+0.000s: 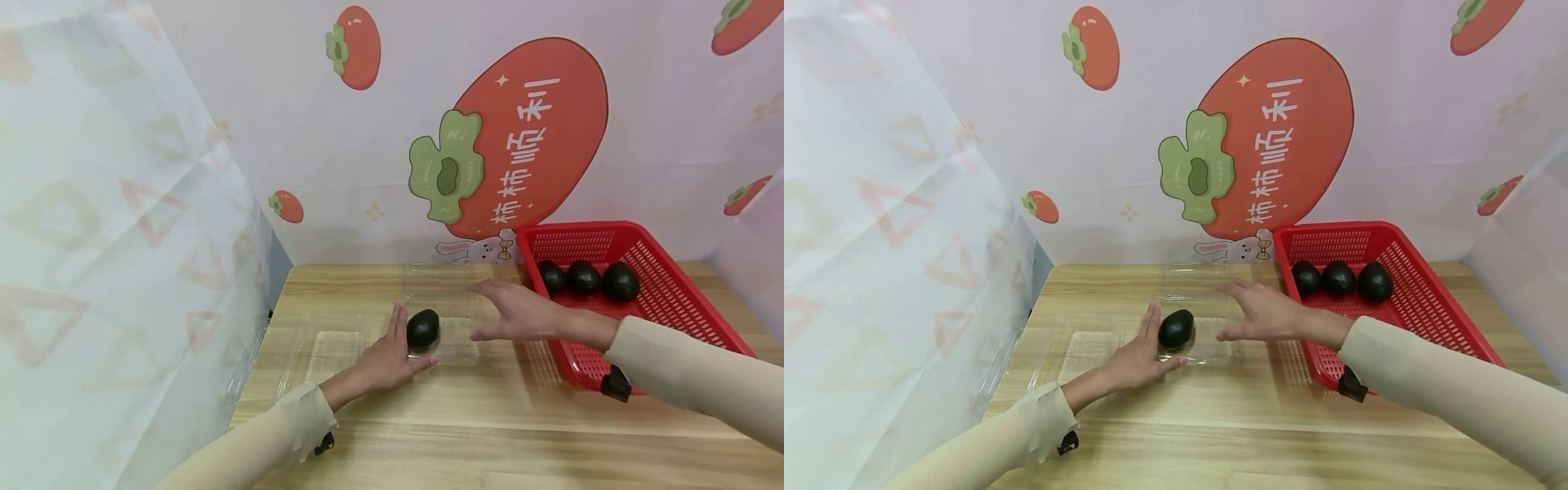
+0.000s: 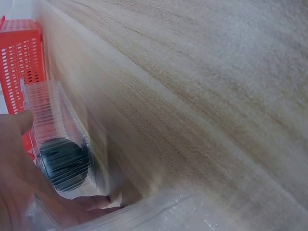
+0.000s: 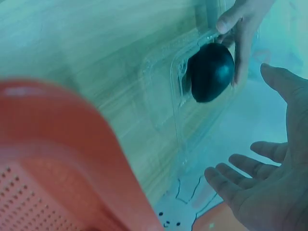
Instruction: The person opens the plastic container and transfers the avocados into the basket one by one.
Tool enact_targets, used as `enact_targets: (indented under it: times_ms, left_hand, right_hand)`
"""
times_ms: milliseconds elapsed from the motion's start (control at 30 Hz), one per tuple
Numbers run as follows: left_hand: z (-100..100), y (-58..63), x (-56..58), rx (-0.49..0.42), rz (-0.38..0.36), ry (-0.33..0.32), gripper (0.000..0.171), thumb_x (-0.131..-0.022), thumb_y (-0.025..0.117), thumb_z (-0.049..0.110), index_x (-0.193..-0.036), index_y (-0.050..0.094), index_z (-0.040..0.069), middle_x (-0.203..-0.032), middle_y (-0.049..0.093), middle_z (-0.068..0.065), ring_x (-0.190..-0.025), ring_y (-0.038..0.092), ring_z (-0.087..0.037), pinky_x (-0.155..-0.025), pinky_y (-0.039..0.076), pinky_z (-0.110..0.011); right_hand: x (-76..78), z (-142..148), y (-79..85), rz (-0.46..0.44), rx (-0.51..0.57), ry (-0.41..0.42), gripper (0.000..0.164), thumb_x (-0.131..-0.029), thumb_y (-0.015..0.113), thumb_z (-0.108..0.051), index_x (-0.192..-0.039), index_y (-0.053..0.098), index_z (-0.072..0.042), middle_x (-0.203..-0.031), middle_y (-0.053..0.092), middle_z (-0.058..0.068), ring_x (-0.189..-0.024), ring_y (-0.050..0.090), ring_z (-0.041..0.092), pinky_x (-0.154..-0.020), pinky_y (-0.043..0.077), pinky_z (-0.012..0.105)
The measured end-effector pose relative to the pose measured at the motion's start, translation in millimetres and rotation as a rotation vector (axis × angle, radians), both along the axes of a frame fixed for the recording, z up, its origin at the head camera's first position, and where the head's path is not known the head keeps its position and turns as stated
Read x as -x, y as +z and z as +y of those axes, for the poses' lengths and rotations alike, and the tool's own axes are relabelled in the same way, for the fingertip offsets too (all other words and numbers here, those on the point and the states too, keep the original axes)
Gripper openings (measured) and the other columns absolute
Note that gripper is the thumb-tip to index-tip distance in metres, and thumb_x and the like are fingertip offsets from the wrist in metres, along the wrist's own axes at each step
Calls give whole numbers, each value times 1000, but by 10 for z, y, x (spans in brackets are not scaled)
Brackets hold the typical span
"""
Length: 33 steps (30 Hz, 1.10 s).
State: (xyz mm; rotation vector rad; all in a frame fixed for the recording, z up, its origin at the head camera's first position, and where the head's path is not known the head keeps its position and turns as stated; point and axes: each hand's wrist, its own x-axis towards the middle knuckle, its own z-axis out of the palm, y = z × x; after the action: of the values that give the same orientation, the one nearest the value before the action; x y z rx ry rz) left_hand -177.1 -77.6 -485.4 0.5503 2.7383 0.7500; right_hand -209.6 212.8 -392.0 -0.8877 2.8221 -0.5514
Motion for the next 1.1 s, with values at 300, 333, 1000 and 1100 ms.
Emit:
enact_targets:
  times_ms: [300,333,1000,1100]
  left_hand:
    - [-2,1,5,12,18,6,119,-97,65,67,-169,-3,0,-177,-6,-20,-128,63,-43,-59,54,-33]
    - [-2,2,3,12,18,6,119,-97,65,67,-169,-3,0,-177,-5,-20,-128,63,-43,-59,54,-34]
    - [4,19,-12,11,27,14,118,-97,66,65,-169,-1,-1,-177,-2,-21,-129,62,-42,-68,59,-41]
    - [8,5,-14,5,29,17,118,-97,67,64,-169,-1,-1,-177,-2,-21,-129,62,-42,-70,60,-42]
  right_hand:
    - [3,-167,-89,-4,40,23,89,-84,86,-52,-151,55,-1,-148,60,23,-133,59,44,-102,53,62]
    - [-1,-184,-99,-11,43,24,89,-84,86,-52,-151,55,-1,-148,60,22,-133,59,44,-102,53,62]
    - [22,-443,-272,-59,44,3,87,-87,85,-47,-153,52,-1,-150,57,25,-134,58,44,-103,52,61]
    - [15,-491,-299,-55,48,-3,88,-86,85,-49,-152,53,0,-149,58,25,-134,59,43,-104,52,60]
